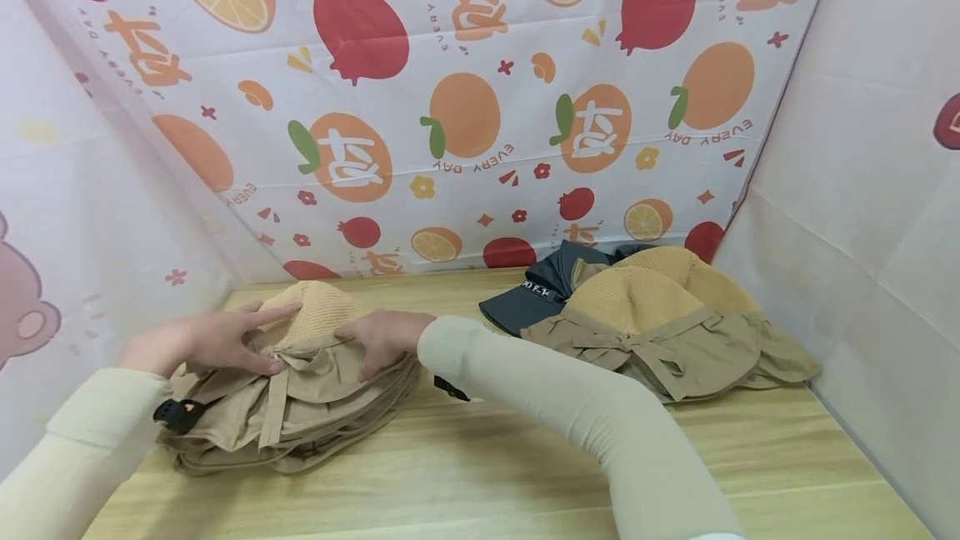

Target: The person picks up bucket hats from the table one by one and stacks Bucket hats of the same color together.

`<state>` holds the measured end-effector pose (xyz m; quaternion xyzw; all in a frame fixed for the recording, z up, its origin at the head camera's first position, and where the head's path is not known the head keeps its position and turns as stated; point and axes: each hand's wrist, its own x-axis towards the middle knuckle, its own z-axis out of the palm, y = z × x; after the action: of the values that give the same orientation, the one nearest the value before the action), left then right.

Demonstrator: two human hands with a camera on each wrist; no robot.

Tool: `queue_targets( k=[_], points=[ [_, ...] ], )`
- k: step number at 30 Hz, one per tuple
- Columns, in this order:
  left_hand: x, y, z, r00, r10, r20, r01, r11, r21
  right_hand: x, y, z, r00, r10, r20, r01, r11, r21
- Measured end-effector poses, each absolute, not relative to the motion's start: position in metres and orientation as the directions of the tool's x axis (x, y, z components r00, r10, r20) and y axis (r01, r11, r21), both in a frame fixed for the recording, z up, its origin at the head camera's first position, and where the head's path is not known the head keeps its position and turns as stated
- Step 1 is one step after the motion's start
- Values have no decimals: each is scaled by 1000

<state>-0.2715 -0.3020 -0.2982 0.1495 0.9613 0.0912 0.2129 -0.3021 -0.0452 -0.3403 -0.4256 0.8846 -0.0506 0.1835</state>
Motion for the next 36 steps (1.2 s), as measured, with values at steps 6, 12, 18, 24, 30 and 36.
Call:
queue_targets(
  k=[6, 12, 18, 24, 30, 36],
  points=[
    [-268, -303, -294, -863, 326, -386, 260, 942, 214, -302, -47, -340, -566, -775, -282, -738, 628, -245],
    [-264, -306, -287, -842, 314, -438, 208, 939, 273, -301, -46, -339, -575, -768, -283, -731, 637, -245],
    [-266, -310, -280, -804, 289, -519, 114, 933, 342, -299, -44, -338, -588, -757, -285, -719, 651, -246],
    [-268, -308, -279, -790, 270, -550, 85, 937, 338, -299, -44, -338, -593, -756, -277, -715, 653, -249],
    [-269, -304, -279, -787, 252, -563, 51, 936, 348, -299, -44, -340, -599, -753, -271, -712, 656, -250],
    [-270, -305, -285, -780, 247, -575, 31, 933, 359, -300, -46, -343, -604, -748, -275, -708, 662, -245]
  ],
)
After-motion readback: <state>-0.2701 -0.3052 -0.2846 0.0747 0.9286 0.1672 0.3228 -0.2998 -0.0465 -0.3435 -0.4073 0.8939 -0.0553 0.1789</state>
